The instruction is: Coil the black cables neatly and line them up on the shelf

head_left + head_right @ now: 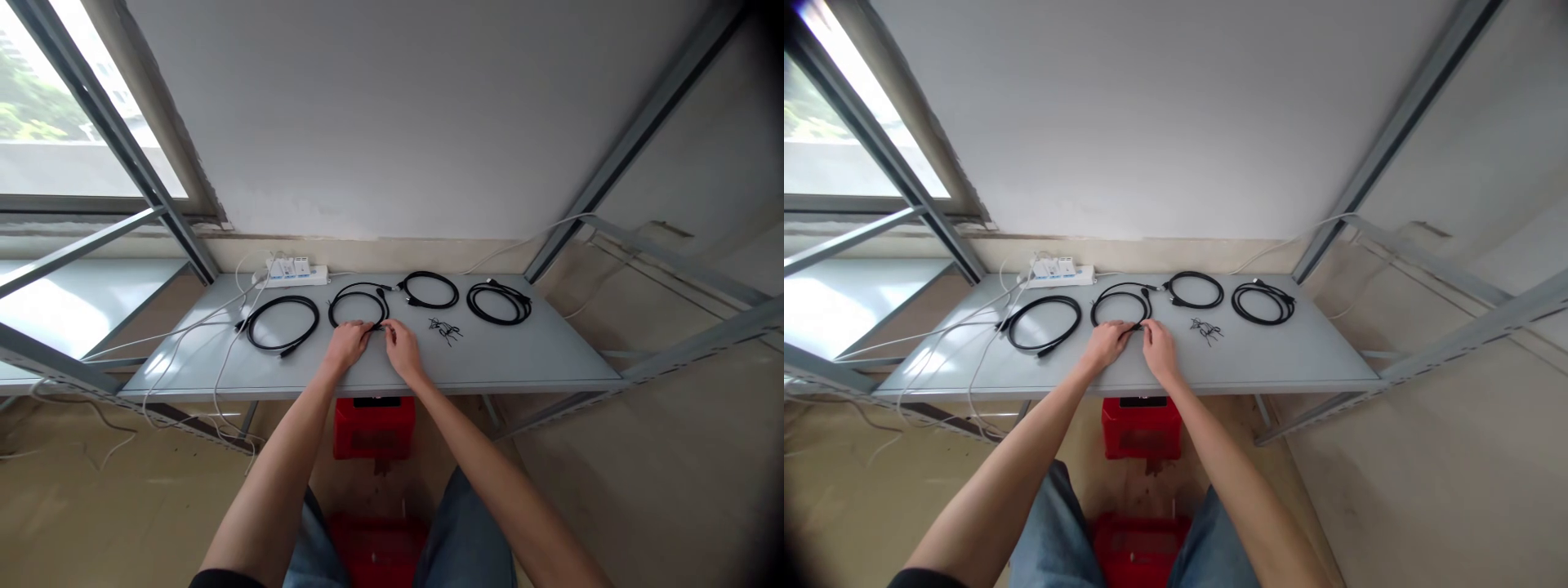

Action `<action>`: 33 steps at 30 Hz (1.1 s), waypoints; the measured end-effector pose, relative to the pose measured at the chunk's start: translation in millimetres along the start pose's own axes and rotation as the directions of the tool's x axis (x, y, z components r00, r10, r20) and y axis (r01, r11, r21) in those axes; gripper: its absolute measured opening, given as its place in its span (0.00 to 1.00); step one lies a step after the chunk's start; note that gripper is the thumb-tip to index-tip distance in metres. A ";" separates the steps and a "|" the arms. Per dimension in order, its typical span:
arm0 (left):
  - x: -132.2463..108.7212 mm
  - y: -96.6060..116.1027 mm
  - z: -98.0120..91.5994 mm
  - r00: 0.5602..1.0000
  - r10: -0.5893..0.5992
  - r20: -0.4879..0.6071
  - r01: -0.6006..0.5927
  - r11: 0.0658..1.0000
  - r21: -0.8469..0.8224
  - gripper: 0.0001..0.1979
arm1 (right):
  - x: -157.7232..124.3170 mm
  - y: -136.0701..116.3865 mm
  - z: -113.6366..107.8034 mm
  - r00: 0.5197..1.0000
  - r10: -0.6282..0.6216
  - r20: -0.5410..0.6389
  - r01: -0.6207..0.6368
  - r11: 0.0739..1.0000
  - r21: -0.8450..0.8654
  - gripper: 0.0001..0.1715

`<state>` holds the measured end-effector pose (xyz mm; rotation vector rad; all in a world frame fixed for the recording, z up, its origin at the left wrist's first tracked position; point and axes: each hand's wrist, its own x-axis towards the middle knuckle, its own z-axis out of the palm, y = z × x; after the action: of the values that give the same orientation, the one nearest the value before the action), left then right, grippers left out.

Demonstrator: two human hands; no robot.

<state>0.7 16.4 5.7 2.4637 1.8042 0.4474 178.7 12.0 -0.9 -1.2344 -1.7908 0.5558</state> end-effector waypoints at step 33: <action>0.0 1.5 -1.3 0.999 0.030 -0.032 -0.030 1.000 0.006 0.14 | 4.4 4.6 10.2 0.943 -0.199 0.266 0.294 0.872 -0.392 0.22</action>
<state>1.8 15.8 7.2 2.5042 1.7847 0.4880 171.9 19.0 -7.9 -1.2320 -2.3053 0.1519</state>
